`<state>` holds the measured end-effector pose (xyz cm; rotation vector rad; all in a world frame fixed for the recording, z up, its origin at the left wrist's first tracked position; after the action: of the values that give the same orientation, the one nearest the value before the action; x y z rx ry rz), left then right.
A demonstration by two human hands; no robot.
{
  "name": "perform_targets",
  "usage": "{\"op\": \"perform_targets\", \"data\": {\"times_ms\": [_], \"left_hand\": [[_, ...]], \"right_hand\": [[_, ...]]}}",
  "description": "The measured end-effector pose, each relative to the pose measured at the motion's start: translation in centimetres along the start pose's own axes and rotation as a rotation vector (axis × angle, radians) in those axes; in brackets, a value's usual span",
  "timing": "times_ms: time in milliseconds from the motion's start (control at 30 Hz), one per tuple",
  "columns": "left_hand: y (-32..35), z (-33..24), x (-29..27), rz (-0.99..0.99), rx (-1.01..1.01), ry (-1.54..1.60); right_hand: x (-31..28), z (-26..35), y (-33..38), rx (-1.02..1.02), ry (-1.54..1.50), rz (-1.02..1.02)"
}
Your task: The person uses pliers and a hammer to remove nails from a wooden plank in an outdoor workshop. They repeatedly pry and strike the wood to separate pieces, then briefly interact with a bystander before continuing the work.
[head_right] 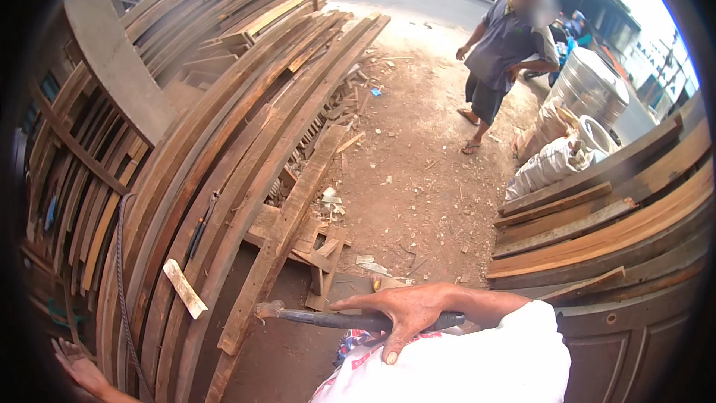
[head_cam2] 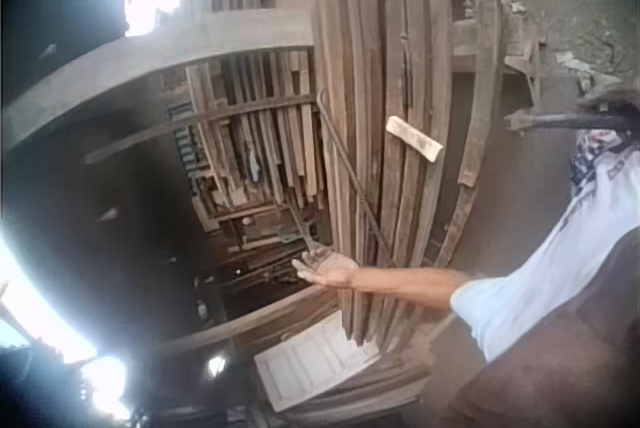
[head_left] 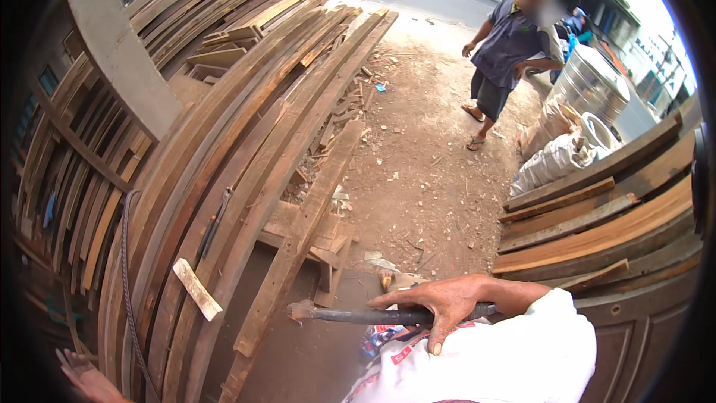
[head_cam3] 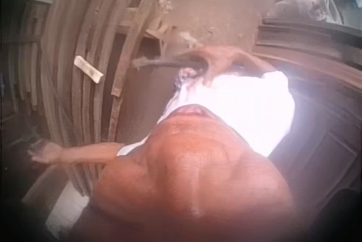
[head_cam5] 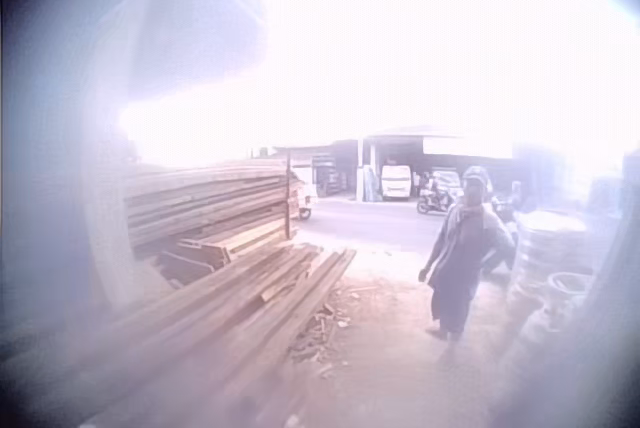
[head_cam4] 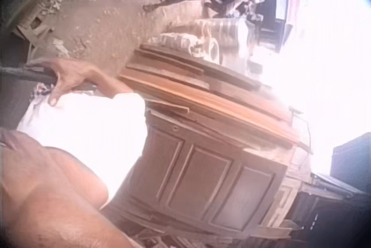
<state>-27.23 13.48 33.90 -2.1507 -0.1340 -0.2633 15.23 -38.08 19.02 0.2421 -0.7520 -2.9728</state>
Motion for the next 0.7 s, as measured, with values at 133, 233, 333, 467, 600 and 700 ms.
{"op": "perform_targets", "data": {"times_ms": [133,233,333,467,600,700], "left_hand": [[20.3,1.5,7.7,0.749,-0.478,-0.075],[32.1,0.9,13.2,1.34,-0.306,-0.444],[36.3,2.4,14.7,1.401,-0.189,-0.587],[38.4,7.0,14.4,1.32,-0.237,-0.736],[38.2,6.7,14.6,1.349,-0.244,-0.831],[38.6,7.0,15.0,1.342,-0.178,-0.855]], "right_hand": [[0.7,-1.8,-1.0,-0.086,-0.113,-0.055],[-0.8,-1.2,-0.7,-0.036,-0.276,-0.025],[-3.1,-1.8,-0.8,-0.045,-0.396,-0.107],[-6.5,-0.3,-2.0,-0.039,-0.584,-0.183],[-8.5,0.4,-3.4,-0.092,-0.51,-0.304],[-11.1,0.6,-3.2,0.108,-0.421,-0.415]]}}
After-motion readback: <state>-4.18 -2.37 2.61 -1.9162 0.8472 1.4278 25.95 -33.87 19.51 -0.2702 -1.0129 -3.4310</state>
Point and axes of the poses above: each hand's wrist, its own y-axis away from the middle knuckle, its own x-axis out of the palm, z = x × y, the point moved 1 cm from there along -y, towards the middle knuckle, and after that the axes turned 15 degrees about x, right-handed, at the moved point
